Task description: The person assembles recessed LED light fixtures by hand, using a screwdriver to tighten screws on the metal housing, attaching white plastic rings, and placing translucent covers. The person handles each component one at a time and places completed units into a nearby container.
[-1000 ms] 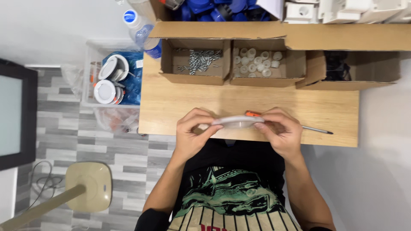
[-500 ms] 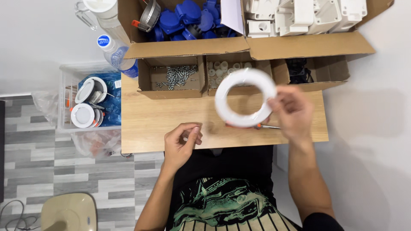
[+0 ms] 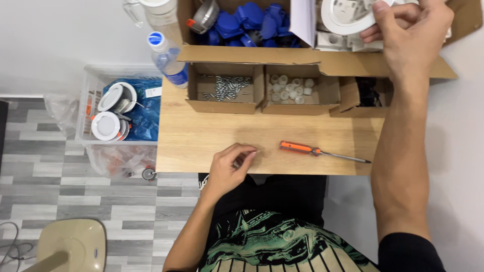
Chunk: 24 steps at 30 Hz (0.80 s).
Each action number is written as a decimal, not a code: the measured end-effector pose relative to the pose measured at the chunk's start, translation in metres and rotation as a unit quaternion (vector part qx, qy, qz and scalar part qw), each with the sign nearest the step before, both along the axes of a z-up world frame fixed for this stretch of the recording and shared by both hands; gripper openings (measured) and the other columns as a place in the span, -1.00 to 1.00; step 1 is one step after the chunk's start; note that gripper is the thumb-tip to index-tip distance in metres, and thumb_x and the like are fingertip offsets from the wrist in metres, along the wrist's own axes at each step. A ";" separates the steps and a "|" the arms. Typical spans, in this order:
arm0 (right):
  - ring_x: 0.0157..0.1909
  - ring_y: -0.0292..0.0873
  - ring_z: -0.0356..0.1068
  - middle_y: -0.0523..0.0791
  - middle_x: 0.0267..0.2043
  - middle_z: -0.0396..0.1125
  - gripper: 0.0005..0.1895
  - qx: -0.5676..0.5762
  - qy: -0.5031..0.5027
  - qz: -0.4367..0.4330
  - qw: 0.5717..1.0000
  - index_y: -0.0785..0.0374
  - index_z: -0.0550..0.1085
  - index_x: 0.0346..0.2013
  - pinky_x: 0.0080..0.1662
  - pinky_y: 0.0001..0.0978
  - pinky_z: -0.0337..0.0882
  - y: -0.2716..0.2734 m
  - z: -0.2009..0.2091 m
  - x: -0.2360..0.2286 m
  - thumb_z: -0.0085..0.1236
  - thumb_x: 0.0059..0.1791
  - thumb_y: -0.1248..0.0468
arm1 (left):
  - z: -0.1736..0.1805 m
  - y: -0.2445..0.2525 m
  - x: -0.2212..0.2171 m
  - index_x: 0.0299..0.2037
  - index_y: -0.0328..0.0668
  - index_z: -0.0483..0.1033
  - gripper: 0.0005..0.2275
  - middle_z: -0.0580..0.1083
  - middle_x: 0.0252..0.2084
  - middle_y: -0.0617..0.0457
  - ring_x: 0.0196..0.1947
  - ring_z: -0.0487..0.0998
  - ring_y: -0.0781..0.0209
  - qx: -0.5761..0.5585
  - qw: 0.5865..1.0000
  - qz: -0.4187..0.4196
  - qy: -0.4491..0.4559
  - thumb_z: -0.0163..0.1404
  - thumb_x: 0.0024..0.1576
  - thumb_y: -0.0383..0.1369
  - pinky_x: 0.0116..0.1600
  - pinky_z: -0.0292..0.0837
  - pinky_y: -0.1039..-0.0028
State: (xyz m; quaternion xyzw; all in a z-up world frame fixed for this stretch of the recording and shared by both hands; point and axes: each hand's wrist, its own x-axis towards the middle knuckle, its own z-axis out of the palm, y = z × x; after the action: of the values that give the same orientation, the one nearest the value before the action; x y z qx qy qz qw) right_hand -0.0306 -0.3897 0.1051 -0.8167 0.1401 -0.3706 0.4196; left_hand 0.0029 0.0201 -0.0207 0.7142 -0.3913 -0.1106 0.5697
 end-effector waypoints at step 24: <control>-0.20 -0.09 0.47 0.01 -0.08 0.55 -0.86 -0.089 0.077 0.245 0.962 0.36 0.56 -0.11 -0.14 -0.36 0.40 0.244 -0.088 -0.030 0.36 0.09 0.52 | -0.004 0.035 0.004 -0.06 -0.24 0.67 -0.91 0.67 -0.18 0.00 -0.29 0.69 0.14 -0.099 0.994 -0.008 -0.043 0.12 0.37 -0.41 -0.03 0.64 0.36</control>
State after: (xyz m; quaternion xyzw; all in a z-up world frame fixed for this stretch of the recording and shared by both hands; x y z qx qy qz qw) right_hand -0.0603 -0.1461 0.0168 -0.8861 -0.0657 -0.2030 0.4114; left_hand 0.0069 0.0549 -0.0243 0.6550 -0.4302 -0.0453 0.6195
